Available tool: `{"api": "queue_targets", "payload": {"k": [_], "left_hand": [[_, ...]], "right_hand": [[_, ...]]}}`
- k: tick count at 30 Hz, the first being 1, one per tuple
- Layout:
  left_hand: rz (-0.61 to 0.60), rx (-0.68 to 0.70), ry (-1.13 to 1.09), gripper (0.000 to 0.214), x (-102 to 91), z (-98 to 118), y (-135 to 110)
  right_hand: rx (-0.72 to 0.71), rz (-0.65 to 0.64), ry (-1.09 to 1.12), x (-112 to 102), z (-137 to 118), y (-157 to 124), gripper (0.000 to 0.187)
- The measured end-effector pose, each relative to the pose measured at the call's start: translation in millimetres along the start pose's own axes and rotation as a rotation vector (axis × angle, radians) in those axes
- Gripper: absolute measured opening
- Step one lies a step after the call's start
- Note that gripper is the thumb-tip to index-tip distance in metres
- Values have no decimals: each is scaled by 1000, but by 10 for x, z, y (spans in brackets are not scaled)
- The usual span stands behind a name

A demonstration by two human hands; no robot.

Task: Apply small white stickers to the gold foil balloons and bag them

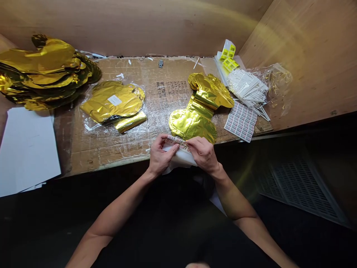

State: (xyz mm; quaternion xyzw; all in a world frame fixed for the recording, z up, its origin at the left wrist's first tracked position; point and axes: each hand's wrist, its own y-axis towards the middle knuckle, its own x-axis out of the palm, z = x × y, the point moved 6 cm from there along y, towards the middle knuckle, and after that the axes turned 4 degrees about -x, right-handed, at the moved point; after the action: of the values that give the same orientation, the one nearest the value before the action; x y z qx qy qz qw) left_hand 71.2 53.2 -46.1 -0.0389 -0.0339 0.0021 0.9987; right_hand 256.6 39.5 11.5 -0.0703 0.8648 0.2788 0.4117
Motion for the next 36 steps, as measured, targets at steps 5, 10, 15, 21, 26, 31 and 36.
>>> {"api": "queue_targets", "payload": {"k": [5, 10, 15, 21, 26, 31, 36], "left_hand": [[24, 6, 10, 38, -4, 11, 3], [22, 42, 43, 37, -2, 54, -16], [27, 32, 21, 36, -15, 84, -21], [47, 34, 20, 39, -22, 121, -7], [60, -12, -1, 43, -11, 69, -9], [49, -22, -20, 42, 5, 66, -12], [47, -46, -24, 45, -9, 42, -8]], "right_hand": [[-78, 5, -14, 36, -28, -13, 16], [163, -60, 240, 54, 78, 11, 12], [39, 23, 139, 29, 13, 10, 11], [-135, 112, 66, 14, -34, -17, 16], [-179, 85, -20, 16, -59, -8, 14], [-105, 58, -120, 49, 8, -21, 28], [-94, 30, -83, 40, -17, -25, 16]]}}
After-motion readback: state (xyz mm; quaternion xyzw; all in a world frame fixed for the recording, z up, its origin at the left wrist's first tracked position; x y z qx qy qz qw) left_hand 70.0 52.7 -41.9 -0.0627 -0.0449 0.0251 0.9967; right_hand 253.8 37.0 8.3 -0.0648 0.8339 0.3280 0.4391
